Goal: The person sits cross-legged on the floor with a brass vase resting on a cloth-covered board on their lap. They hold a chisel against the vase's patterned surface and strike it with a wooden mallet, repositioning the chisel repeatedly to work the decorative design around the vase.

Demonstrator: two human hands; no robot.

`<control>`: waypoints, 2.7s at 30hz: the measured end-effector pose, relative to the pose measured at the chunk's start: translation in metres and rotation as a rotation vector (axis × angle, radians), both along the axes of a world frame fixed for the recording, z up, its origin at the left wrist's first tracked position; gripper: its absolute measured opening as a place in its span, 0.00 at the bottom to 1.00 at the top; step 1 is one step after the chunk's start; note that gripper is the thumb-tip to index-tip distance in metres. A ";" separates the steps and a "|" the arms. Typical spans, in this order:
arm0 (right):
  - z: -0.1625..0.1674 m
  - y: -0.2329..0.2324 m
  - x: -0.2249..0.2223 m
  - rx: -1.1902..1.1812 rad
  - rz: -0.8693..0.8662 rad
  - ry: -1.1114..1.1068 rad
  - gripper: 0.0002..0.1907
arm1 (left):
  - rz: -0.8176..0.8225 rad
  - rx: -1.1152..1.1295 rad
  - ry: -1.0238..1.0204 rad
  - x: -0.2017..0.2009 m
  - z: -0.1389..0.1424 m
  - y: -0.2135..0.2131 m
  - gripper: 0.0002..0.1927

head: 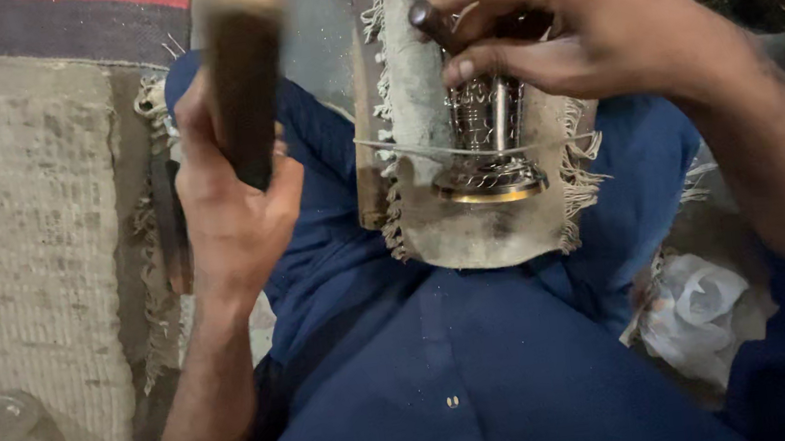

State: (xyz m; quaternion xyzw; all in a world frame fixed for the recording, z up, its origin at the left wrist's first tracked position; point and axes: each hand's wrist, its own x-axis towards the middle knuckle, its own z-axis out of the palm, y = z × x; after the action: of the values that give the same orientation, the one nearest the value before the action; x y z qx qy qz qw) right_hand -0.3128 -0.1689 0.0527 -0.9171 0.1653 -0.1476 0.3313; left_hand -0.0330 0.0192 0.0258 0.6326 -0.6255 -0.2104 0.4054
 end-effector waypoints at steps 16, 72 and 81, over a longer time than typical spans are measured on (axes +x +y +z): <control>-0.006 -0.003 -0.005 0.018 0.035 -0.044 0.24 | -0.059 -0.161 -0.288 0.000 -0.006 -0.009 0.42; -0.015 -0.018 -0.012 0.259 0.098 -0.229 0.18 | -0.021 0.091 -0.197 0.012 -0.015 -0.030 0.33; -0.049 0.016 -0.052 0.288 -0.522 -0.233 0.16 | -0.228 0.516 -0.012 0.054 -0.068 -0.074 0.32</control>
State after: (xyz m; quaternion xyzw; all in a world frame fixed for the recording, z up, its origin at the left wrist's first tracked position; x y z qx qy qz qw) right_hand -0.3647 -0.1528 0.0034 -0.7641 0.3753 -0.3069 0.4255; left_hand 0.0205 -0.0545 -0.0417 0.6416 -0.6208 -0.4032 0.2011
